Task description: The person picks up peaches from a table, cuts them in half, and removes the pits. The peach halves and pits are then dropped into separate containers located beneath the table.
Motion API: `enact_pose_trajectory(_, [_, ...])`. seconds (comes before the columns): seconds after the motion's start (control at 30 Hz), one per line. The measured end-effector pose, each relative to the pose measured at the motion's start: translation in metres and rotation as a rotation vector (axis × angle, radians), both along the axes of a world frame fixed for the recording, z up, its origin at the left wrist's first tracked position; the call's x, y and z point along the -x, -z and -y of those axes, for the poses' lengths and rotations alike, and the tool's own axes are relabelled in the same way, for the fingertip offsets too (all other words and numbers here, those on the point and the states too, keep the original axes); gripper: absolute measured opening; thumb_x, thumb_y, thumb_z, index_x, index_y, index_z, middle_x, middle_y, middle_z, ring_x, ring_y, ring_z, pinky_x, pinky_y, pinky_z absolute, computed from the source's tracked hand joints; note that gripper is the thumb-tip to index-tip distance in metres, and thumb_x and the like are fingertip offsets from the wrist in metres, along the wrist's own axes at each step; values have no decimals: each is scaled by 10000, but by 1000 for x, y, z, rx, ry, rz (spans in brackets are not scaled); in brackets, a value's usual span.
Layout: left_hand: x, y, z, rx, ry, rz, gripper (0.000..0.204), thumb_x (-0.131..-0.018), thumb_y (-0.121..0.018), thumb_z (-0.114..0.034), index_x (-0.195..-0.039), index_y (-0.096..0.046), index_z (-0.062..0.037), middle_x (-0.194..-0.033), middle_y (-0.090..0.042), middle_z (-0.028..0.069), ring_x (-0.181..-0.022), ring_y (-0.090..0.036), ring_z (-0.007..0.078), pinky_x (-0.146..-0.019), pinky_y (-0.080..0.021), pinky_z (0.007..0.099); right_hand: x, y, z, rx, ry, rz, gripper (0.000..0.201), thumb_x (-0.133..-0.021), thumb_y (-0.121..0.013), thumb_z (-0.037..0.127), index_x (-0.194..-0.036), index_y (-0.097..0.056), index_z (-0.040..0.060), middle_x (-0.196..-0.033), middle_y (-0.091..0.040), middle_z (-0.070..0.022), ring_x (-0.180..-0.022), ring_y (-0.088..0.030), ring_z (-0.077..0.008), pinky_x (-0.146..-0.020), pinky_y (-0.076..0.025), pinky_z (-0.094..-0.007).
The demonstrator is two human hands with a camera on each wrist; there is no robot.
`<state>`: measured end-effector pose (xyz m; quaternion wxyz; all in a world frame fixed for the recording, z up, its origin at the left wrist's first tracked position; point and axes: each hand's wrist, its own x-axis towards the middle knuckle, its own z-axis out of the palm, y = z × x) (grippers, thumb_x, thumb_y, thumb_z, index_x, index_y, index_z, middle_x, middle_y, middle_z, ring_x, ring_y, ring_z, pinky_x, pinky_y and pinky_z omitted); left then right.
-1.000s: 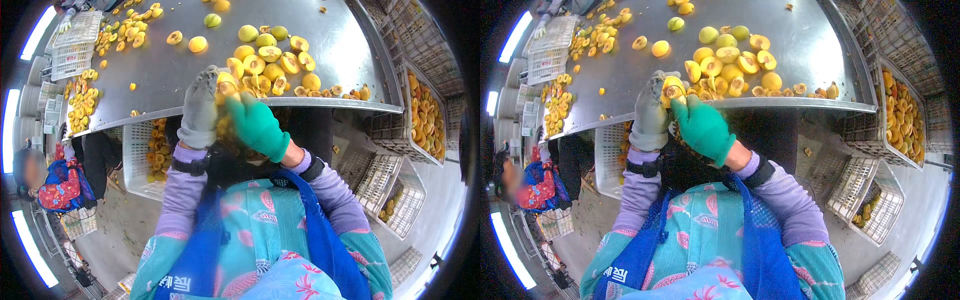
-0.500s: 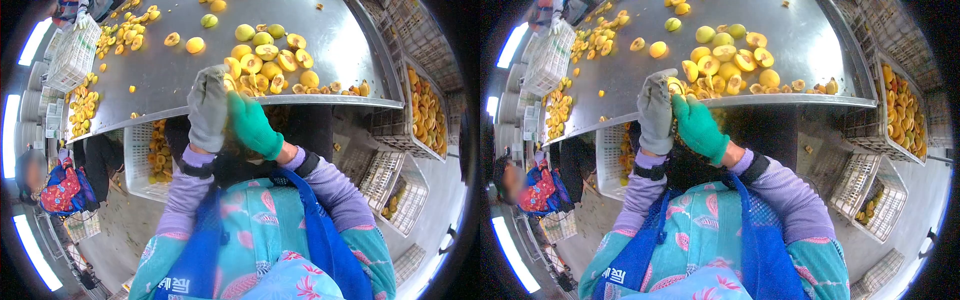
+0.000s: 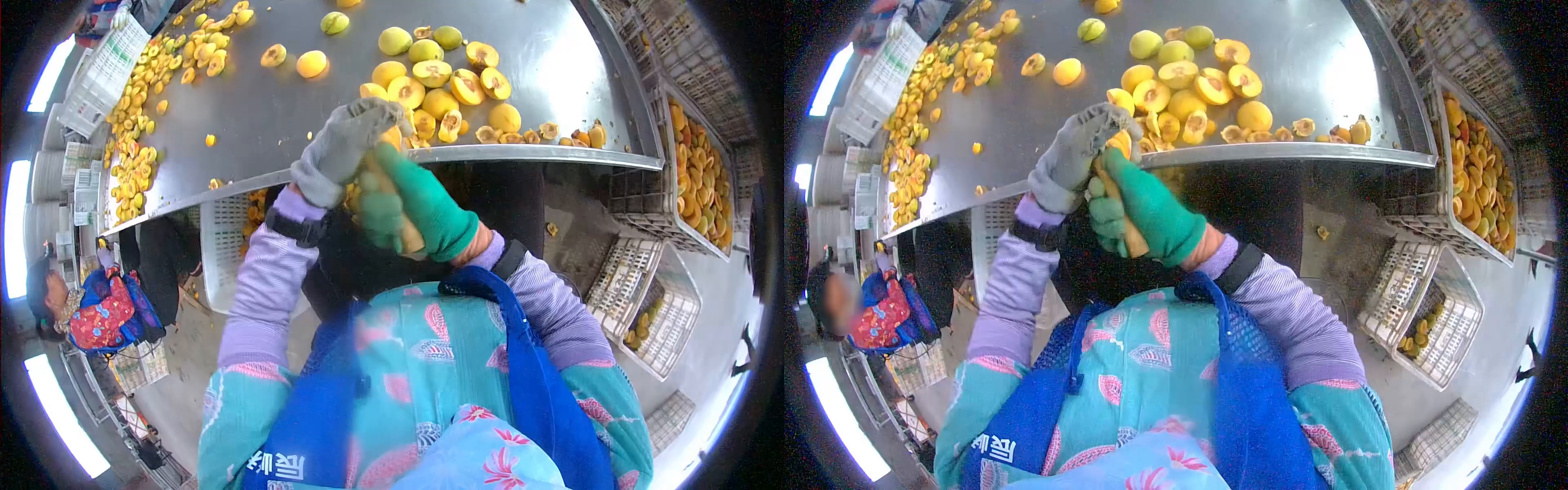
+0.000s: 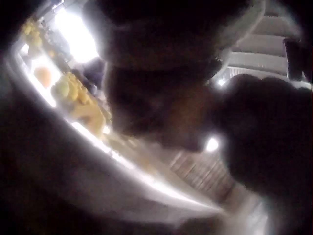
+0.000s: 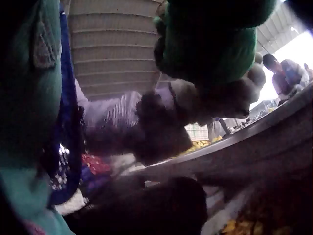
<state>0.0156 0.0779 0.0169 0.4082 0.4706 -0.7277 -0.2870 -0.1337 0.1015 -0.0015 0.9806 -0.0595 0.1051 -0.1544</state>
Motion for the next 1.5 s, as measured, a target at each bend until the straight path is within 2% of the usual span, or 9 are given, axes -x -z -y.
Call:
enact_pose_trajectory(0.27, [-12,1,-57,-477,-641,-1377,343,-950,-502,-366,-1122,-559,-75,-847,-607,53,-683,-575,156,-607,-512,286,-16,-16,-18,-200,-291,540,442,-972,-349,547,-792,-490,169,-515,-360,88,-402,-341,-60,-401,-266,-232])
enact_pose_trajectory(0.33, [-81,6,-94,-519,-82,-1521,328,-951,-505,-369,-1077,-581,-76,-845,-607,49,-647,-573,151,-542,-505,298,-8,-26,-21,-169,-249,383,448,-971,-345,552,-807,-499,165,-511,-366,83,-402,-337,-60,-397,-256,-230])
enact_pose_trajectory(0.4, [-93,-21,-118,-423,-996,-533,288,-927,-538,-339,-1028,-589,-75,-817,-620,56,-698,-611,171,-549,-506,318,12,-23,-15,-107,-128,173,369,-958,-426,519,-904,-529,168,-555,-405,78,-433,-386,-75,-408,-317,-234])
enact_pose_trajectory(0.5, [-132,-23,-100,-412,-1055,573,331,-855,-628,-202,-1140,-583,-39,-1005,-620,77,-917,-589,192,-799,-477,301,9,26,4,-111,-105,-207,341,-948,-452,512,-928,-524,179,-567,-439,65,-436,-409,-85,-379,-327,-245])
enact_pose_trajectory(0.7, [-35,-15,54,56,-12,848,394,-748,-676,-199,-1104,-605,-46,-1138,-603,180,-1045,-570,350,-901,-462,388,16,17,-3,144,-21,-359,390,-914,-472,568,-843,-511,187,-572,-454,27,-439,-417,-122,-371,-337,-274])
enact_pose_trajectory(0.9, [-38,-9,51,-670,-118,-194,348,-867,-626,-252,-1130,-598,-25,-970,-653,60,-888,-624,164,-794,-512,288,14,19,9,1092,663,-798,358,-955,-492,396,-822,-480,65,-623,-538,-103,-490,-521,-271,-455,-408,-403])
enact_pose_trajectory(1.17, [8,16,-6,-502,-339,-944,493,-956,-462,-434,-1093,-612,15,-975,-649,100,-875,-624,189,-824,-515,314,-2,32,22,1907,786,-978,253,-948,-488,226,-994,-516,-22,-726,-568,-262,-631,-581,-429,-520,-441,-500])
enact_pose_trajectory(1.37, [23,12,-13,-324,-398,-923,431,-954,-491,-403,-1020,-615,4,-945,-637,109,-840,-619,198,-797,-513,332,-9,38,12,2171,1037,-998,309,-850,-532,101,-1126,-530,-38,-855,-559,-224,-614,-584,-351,-492,-445,-441])
enact_pose_trajectory(1.5, [4,52,-12,-307,-426,-705,326,-995,-447,-295,-1062,-618,-25,-984,-634,81,-908,-602,205,-842,-485,326,-6,39,5,2124,467,-801,277,-774,-569,138,-995,-571,-29,-694,-555,-205,-588,-571,-306,-507,-440,-432])
